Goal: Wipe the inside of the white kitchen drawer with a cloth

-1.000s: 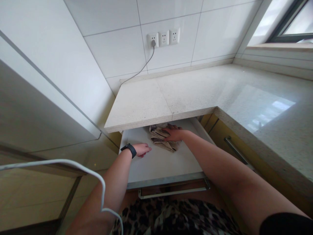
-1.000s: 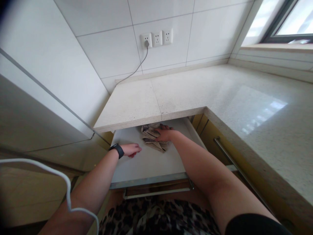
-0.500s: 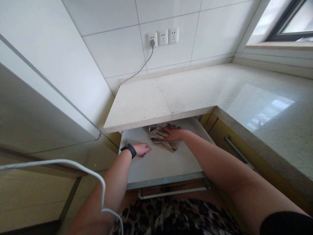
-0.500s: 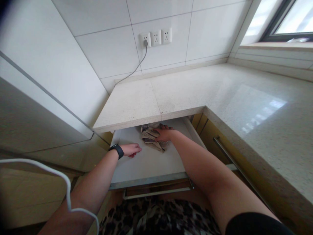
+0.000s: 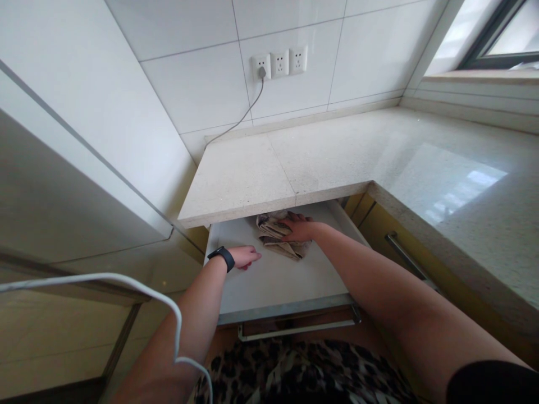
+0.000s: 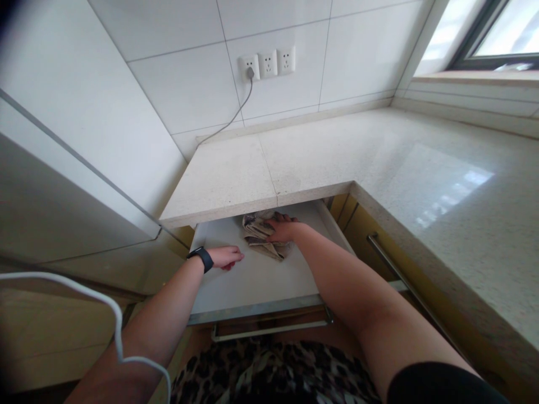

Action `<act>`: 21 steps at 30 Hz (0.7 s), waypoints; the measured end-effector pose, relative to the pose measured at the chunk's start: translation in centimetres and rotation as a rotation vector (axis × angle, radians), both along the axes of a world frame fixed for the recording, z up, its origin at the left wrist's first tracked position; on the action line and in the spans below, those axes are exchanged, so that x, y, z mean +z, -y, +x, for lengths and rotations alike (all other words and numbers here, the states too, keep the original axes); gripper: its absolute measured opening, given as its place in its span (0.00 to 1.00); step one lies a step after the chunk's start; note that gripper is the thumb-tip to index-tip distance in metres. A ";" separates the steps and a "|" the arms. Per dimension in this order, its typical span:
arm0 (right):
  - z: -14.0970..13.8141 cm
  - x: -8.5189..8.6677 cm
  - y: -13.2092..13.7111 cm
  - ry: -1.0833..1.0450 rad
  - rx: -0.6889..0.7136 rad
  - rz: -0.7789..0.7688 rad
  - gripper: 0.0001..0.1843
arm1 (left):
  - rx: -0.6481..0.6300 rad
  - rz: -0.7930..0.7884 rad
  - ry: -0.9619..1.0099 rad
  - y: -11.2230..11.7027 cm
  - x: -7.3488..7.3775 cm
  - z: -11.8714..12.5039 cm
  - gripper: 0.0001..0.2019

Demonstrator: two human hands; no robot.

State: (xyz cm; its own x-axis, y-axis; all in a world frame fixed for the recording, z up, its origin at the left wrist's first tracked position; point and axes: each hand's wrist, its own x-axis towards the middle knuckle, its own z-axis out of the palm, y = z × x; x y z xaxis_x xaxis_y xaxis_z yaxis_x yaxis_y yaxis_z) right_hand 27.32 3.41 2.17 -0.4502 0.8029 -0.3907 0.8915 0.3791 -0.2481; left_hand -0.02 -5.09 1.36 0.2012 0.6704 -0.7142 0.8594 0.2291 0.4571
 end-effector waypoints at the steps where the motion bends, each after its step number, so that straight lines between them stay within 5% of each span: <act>1: 0.0 0.0 0.0 -0.001 0.002 0.001 0.53 | -0.001 0.001 -0.001 0.0 0.1 0.0 0.16; 21: -0.1 0.8 0.3 0.014 -0.001 -0.002 0.53 | -0.010 0.016 -0.004 -0.1 0.1 -0.2 0.17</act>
State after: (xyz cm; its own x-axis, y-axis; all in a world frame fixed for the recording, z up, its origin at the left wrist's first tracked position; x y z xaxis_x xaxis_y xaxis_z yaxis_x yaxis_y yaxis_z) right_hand 27.20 3.08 2.94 -0.4435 0.8027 -0.3986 0.8954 0.3775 -0.2360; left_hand -0.19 -5.04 1.48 0.2048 0.6798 -0.7042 0.8635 0.2133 0.4570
